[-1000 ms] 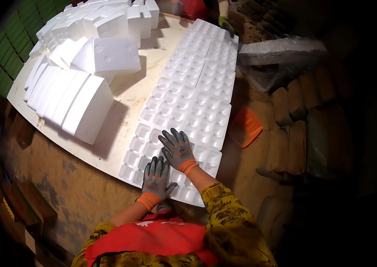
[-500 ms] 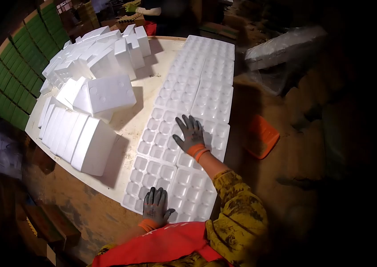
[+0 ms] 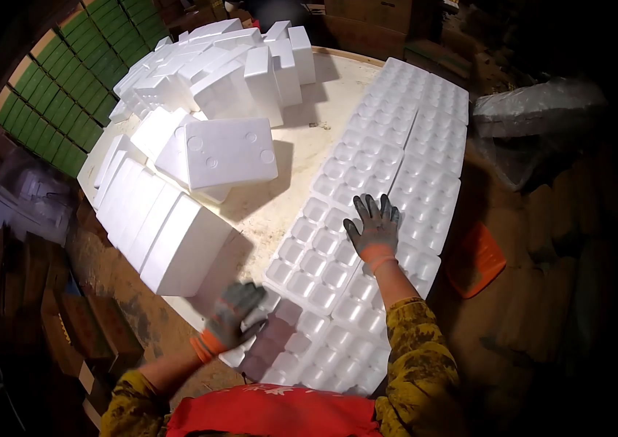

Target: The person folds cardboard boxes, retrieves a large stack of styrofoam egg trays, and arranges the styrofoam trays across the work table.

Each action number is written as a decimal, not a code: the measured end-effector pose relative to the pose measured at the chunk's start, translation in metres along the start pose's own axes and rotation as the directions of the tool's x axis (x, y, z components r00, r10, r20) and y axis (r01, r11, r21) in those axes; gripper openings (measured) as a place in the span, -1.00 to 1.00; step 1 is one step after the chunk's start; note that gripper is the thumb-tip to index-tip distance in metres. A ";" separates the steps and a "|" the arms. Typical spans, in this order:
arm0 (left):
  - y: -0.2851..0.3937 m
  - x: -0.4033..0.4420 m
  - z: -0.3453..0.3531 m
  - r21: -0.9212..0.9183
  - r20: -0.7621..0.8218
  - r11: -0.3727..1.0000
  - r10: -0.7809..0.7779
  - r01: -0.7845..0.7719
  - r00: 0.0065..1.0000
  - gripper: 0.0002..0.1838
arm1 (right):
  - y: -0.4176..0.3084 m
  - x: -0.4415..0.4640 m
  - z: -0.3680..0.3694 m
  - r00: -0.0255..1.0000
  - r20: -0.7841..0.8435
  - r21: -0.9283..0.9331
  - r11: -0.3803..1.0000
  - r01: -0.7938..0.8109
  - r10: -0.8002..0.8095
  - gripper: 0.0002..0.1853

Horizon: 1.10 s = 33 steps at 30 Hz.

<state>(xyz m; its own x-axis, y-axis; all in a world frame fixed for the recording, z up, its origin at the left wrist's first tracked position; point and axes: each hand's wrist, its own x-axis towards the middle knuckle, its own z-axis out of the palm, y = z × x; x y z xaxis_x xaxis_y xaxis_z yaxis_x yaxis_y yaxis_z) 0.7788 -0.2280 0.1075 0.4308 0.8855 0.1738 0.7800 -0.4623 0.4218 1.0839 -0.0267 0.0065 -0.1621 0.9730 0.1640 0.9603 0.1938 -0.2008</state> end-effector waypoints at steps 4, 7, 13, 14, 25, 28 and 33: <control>-0.152 0.149 -0.085 0.514 -0.558 0.776 -0.022 0.366 0.830 0.02 | -0.001 0.007 -0.001 1.000 0.003 -0.036 0.999 0.007 -0.007 -0.34; -0.299 0.225 -0.113 0.018 -0.466 0.584 -0.713 0.811 0.524 0.14 | -0.003 0.003 -0.002 1.000 0.026 -0.023 1.000 -0.012 0.013 -0.33; -0.261 0.242 -0.078 -0.294 -0.202 0.672 -0.738 0.679 0.644 -0.15 | 0.000 0.005 -0.001 0.998 0.054 -0.002 0.999 -0.045 0.045 -0.30; -0.244 0.238 -0.074 -0.493 -0.173 0.656 -0.717 0.571 0.675 -0.16 | -0.001 0.006 -0.003 0.997 0.058 0.001 0.999 -0.044 0.044 -0.30; -0.184 0.276 -0.035 0.421 -0.479 0.907 0.249 -0.029 0.842 0.03 | 0.000 0.006 0.001 0.999 0.035 0.000 1.000 -0.027 0.027 -0.30; -0.177 0.274 0.009 0.483 -0.118 0.873 0.142 -0.068 0.983 -0.27 | -0.001 0.006 -0.003 0.999 0.028 0.016 1.000 -0.021 0.020 -0.30; -0.172 0.264 0.027 0.404 -0.005 0.914 -0.041 0.040 0.999 -0.33 | -0.001 0.007 -0.006 0.999 0.023 0.041 0.999 -0.023 0.022 -0.30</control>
<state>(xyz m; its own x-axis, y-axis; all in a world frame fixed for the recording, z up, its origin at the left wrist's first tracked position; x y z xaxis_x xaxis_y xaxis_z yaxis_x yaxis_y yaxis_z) 0.7707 0.0845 0.0570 0.3960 0.9042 0.1603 0.9133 -0.4059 0.0332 1.0833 -0.0202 0.0133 -0.1459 0.9797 0.1373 0.9536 0.1762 -0.2441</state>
